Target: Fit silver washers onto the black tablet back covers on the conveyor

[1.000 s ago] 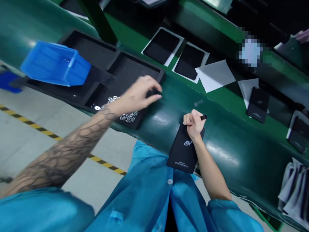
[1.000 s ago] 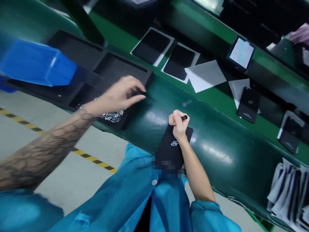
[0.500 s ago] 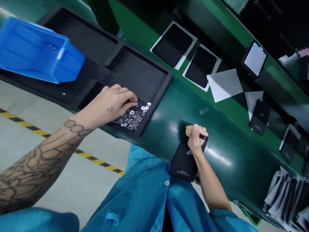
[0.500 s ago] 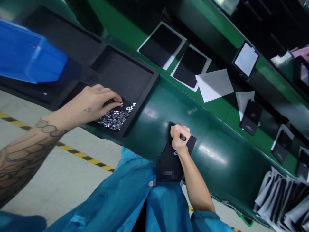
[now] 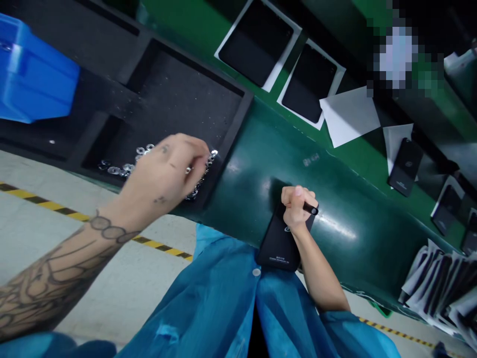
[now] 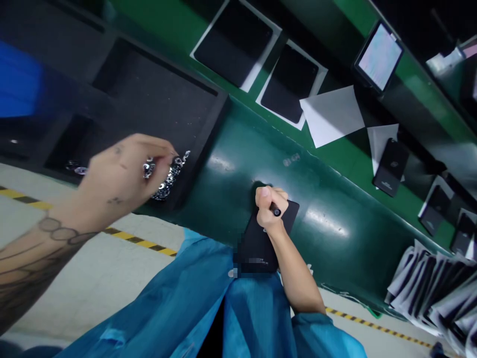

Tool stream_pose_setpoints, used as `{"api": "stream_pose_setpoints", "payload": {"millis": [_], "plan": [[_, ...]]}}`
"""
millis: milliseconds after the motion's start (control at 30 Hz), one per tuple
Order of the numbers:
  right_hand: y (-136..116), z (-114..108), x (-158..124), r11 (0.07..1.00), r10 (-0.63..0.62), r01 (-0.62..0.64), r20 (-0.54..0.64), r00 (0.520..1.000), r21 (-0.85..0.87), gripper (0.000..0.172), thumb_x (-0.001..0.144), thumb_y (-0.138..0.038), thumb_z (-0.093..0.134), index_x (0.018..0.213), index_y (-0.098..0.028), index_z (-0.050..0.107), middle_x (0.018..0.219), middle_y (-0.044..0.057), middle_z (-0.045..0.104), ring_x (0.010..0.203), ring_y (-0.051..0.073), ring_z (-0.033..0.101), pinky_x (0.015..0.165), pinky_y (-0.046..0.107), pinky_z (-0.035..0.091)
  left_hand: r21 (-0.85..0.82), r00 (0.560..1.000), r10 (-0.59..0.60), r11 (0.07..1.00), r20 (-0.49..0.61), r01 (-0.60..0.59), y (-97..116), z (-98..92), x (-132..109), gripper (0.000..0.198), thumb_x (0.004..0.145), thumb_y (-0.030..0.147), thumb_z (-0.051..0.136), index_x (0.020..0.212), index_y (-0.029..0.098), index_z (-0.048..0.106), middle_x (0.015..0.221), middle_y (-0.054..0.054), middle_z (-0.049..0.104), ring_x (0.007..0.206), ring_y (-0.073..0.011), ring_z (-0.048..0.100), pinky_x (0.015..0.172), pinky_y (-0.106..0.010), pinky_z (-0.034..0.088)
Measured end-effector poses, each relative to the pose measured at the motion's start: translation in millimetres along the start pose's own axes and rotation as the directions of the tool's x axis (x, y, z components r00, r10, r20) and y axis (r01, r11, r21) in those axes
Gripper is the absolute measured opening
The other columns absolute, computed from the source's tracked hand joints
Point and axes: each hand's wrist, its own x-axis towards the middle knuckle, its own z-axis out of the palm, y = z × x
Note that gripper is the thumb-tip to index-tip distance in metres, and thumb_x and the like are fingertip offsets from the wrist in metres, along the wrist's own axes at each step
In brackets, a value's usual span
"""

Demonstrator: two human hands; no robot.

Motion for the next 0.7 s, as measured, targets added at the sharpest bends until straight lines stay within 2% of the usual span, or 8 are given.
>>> {"api": "stream_pose_setpoints", "payload": {"millis": [100, 167, 333, 400, 467, 533, 600, 700], "plan": [[0, 0, -1, 1.000, -0.007, 0.007, -0.011, 1.000, 0.014, 0.071, 0.110, -0.064, 0.047, 0.053, -0.026, 0.026, 0.046, -0.002, 0.025, 0.041, 0.013, 0.027, 0.050, 0.036, 0.019, -0.175, 0.981, 0.177, 0.971, 0.084, -0.161, 25, 17.0, -6, 0.023, 0.111, 0.022, 0.049, 0.123, 0.022, 0.067, 0.132, -0.011, 0.073, 0.114, -0.0253, 0.073, 0.096, -0.041, 0.064], [2, 0, -2, 1.000, 0.003, -0.003, -0.022, 1.000, 0.005, 0.072, 0.109, -0.067, 0.045, 0.053, -0.027, 0.025, 0.045, -0.003, 0.025, 0.041, 0.013, 0.027, 0.050, 0.036, 0.020, -0.307, 0.963, 0.245, 0.930, 0.107, -0.203, 43, 30.9, -15, 0.030, 0.110, 0.017, 0.048, 0.129, 0.025, 0.069, 0.129, -0.009, 0.076, 0.113, -0.0255, 0.074, 0.095, -0.040, 0.065], [11, 5, -1, 1.000, -0.023, 0.024, -0.005, 1.000, 0.006, 0.072, 0.109, -0.067, 0.050, 0.055, -0.025, 0.028, 0.048, -0.004, 0.027, 0.043, 0.011, 0.026, 0.052, 0.035, 0.020, -0.416, 0.967, 0.245, 0.889, 0.075, -0.193, 91, 63.8, -54, 0.032, 0.109, 0.012, 0.055, 0.135, 0.024, 0.069, 0.109, -0.007, 0.079, 0.103, -0.0237, 0.075, 0.099, -0.043, 0.065], [7, 6, 5, 0.999, -0.006, 0.005, 0.023, 1.000, 0.040, 0.073, 0.106, -0.070, 0.054, 0.056, -0.025, 0.028, 0.049, -0.005, 0.026, 0.045, 0.011, 0.026, 0.052, 0.034, 0.020, -0.453, 0.968, 0.246, 0.869, 0.041, -0.201, 110, 74.6, -71, 0.031, 0.108, 0.011, 0.056, 0.133, 0.024, 0.070, 0.109, -0.006, 0.079, 0.107, -0.0236, 0.075, 0.108, -0.048, 0.064], [-5, -1, 10, 0.992, 0.042, -0.044, 0.012, 0.999, 0.117, 0.073, 0.103, -0.074, 0.056, 0.056, -0.025, 0.028, 0.049, -0.005, 0.026, 0.045, 0.011, 0.025, 0.051, 0.033, 0.022, -0.521, 0.969, 0.247, 0.830, 0.026, -0.198, 129, 83.3, -86, 0.031, 0.108, 0.011, 0.056, 0.134, 0.024, 0.069, 0.110, -0.004, 0.079, 0.107, -0.0214, 0.076, 0.123, -0.054, 0.056], [-22, -21, 11, 0.977, 0.089, -0.071, -0.084, 0.992, 0.200, 0.072, 0.102, -0.074, 0.056, 0.056, -0.026, 0.030, 0.048, -0.005, 0.028, 0.045, 0.012, 0.027, 0.049, 0.031, 0.025, -0.589, 0.974, 0.220, 0.794, 0.045, -0.152, 145, 89.8, -99, 0.031, 0.109, 0.011, 0.057, 0.134, 0.024, 0.068, 0.110, -0.003, 0.078, 0.100, -0.0190, 0.076, 0.133, -0.059, 0.045], [-39, -55, 2, 0.970, 0.162, -0.123, -0.186, 0.969, 0.208, 0.068, 0.101, -0.070, 0.060, 0.056, -0.026, 0.036, 0.049, -0.004, 0.034, 0.044, 0.012, 0.028, 0.046, 0.030, 0.025, -0.649, 0.982, 0.161, 0.758, 0.097, -0.060, 156, 94.8, -109, 0.027, 0.109, 0.014, 0.058, 0.131, 0.024, 0.068, 0.108, -0.002, 0.078, 0.099, -0.0189, 0.077, 0.135, -0.061, 0.042], [-56, -111, -31, 0.931, 0.357, -0.364, -0.182, 0.916, -0.004, 0.050, 0.098, -0.064, 0.069, 0.069, -0.024, 0.064, 0.059, -0.001, 0.056, 0.045, 0.011, 0.033, 0.043, 0.028, 0.026, -0.716, 0.973, 0.117, 0.695, 0.198, 0.062, 167, 101.5, -120, 0.020, 0.109, 0.017, 0.059, 0.123, 0.026, 0.071, 0.106, -0.002, 0.079, 0.101, -0.0204, 0.078, 0.132, -0.059, 0.047]]}}
